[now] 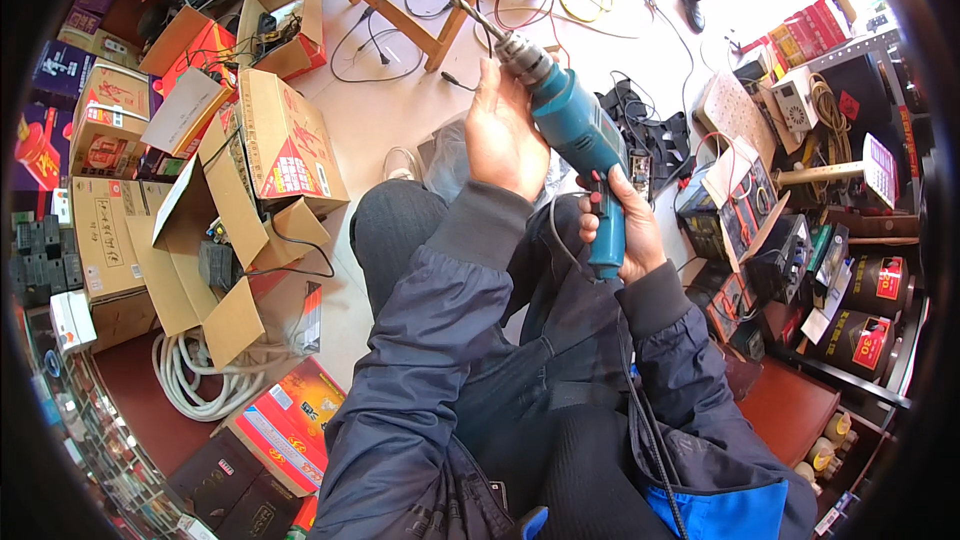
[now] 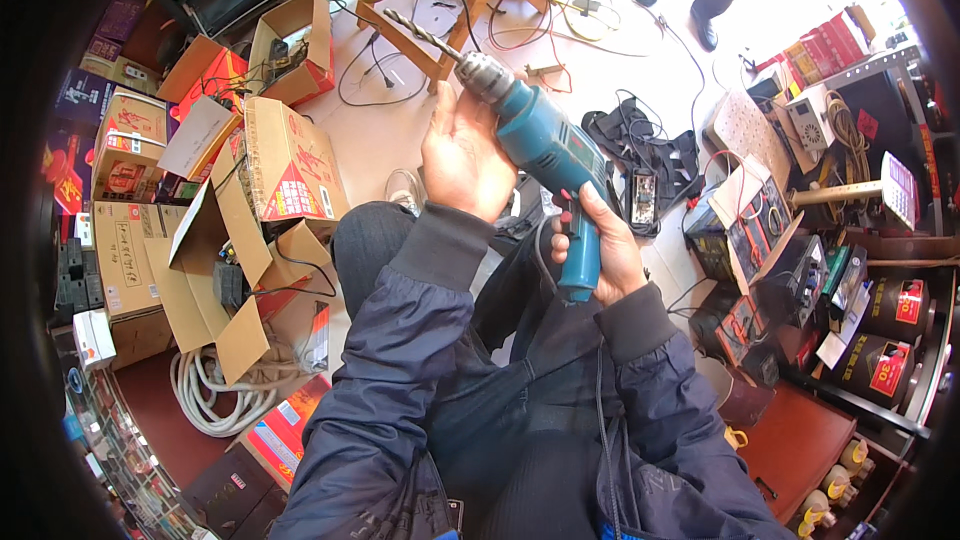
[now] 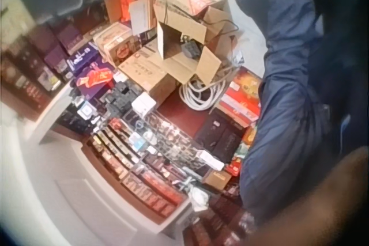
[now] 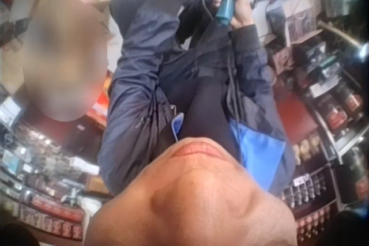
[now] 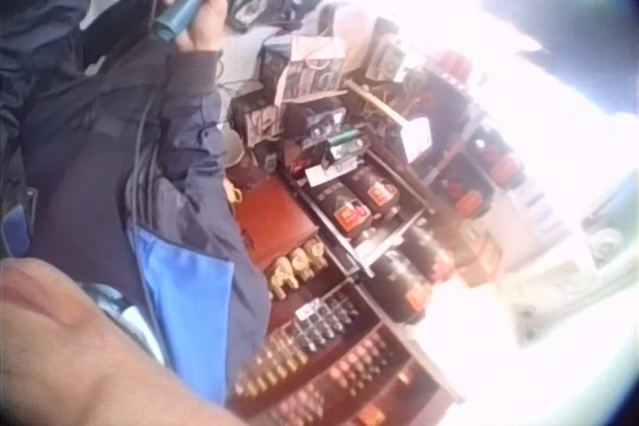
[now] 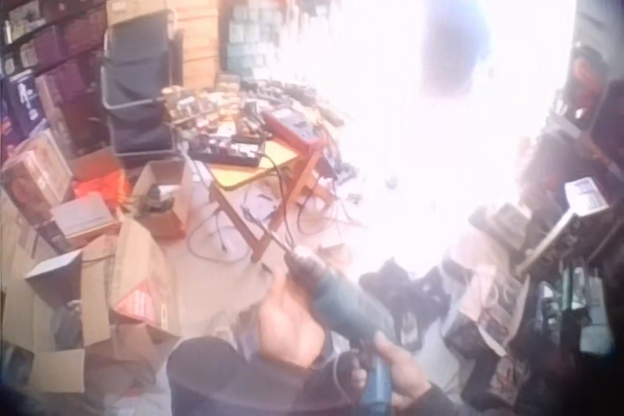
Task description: The person sits on the floor and retrieves a power tool from a plastic bag. They then insert a drill bit into the chuck of a corded drill, tighten it, and test the tool by running it briefly. The person continues to adjust the chuck and test the drill's operation.
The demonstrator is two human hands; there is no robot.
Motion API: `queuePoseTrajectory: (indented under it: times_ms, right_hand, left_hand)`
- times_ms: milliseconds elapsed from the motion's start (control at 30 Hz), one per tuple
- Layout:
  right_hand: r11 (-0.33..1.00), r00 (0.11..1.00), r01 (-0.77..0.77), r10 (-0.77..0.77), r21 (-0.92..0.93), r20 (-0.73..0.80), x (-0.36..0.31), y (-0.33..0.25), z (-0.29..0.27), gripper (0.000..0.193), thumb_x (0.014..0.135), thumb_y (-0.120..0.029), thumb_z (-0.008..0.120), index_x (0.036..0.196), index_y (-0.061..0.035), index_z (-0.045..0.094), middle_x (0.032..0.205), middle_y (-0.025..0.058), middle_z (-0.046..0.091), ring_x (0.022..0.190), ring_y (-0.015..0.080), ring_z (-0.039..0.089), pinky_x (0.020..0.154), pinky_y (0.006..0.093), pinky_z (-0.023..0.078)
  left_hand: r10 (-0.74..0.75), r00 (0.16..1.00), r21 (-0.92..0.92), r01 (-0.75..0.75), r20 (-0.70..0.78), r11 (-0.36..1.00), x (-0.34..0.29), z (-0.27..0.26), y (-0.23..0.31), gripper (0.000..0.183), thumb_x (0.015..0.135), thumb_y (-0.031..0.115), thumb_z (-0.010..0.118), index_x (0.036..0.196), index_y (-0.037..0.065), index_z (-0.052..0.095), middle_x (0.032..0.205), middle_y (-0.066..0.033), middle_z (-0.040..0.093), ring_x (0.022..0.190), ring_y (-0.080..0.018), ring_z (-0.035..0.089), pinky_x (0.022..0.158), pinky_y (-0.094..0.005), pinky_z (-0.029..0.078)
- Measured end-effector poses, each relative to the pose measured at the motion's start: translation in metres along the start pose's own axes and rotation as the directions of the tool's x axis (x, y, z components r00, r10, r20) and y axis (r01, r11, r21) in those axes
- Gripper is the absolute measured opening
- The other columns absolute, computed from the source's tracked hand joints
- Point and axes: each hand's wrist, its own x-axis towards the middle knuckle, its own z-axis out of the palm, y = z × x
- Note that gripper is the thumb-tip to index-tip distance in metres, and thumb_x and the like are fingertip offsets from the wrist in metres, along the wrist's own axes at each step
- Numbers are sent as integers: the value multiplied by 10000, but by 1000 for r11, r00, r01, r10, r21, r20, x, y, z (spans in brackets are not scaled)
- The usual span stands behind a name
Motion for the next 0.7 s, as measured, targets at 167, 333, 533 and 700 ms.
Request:
queuePoseTrajectory:
  times_ms: [167, 333, 533, 700]
  right_hand:
    - [1000, 1000, -5, 5, 4, 2, 2, -6, 2, 446, 1053, -436, 655, 1227, -28, 601, 879, 85, 628, 699, 201, 660, 579, 327, 592]
    - [1000, 999, 28, -28, -10, 46, 2, -7, 5, 550, 1066, -524, 590, 1266, -12, 598, 931, 127, 669, 703, 206, 690, 610, 331, 614]
    - [995, 991, 95, -90, -40, 103, 0, -5, 8, 585, 1082, -508, 558, 1352, 10, 569, 1039, 157, 695, 799, 214, 719, 668, 319, 627]
    - [994, 976, 104, -105, 13, 189, 0, -4, 8, 576, 1085, -487, 552, 1347, 25, 575, 1112, 173, 712, 961, 253, 732, 710, 316, 615]
  left_hand:
    - [7, 1000, -44, -7, -4, 999, 1, -3, 2, 533, 1126, 511, 418, 1372, 68, 583, 1363, -125, 652, 1300, -280, 595, 1191, -474, 402]
    - [1, 999, -46, -2, -39, 999, 2, -4, 6, 506, 1100, 543, 449, 1304, 133, 663, 1380, -165, 653, 1307, -304, 588, 1173, -528, 401]
    - [-12, 997, -1, 12, -72, 1000, 0, -1, 10, 574, 1058, 607, 504, 1315, 111, 640, 1405, -170, 641, 1309, -305, 586, 1175, -522, 399]
    - [-14, 996, -19, 12, -85, 1000, -3, 4, 13, 534, 1077, 586, 501, 1266, 93, 584, 1290, -173, 668, 1222, -306, 633, 1111, -522, 471]
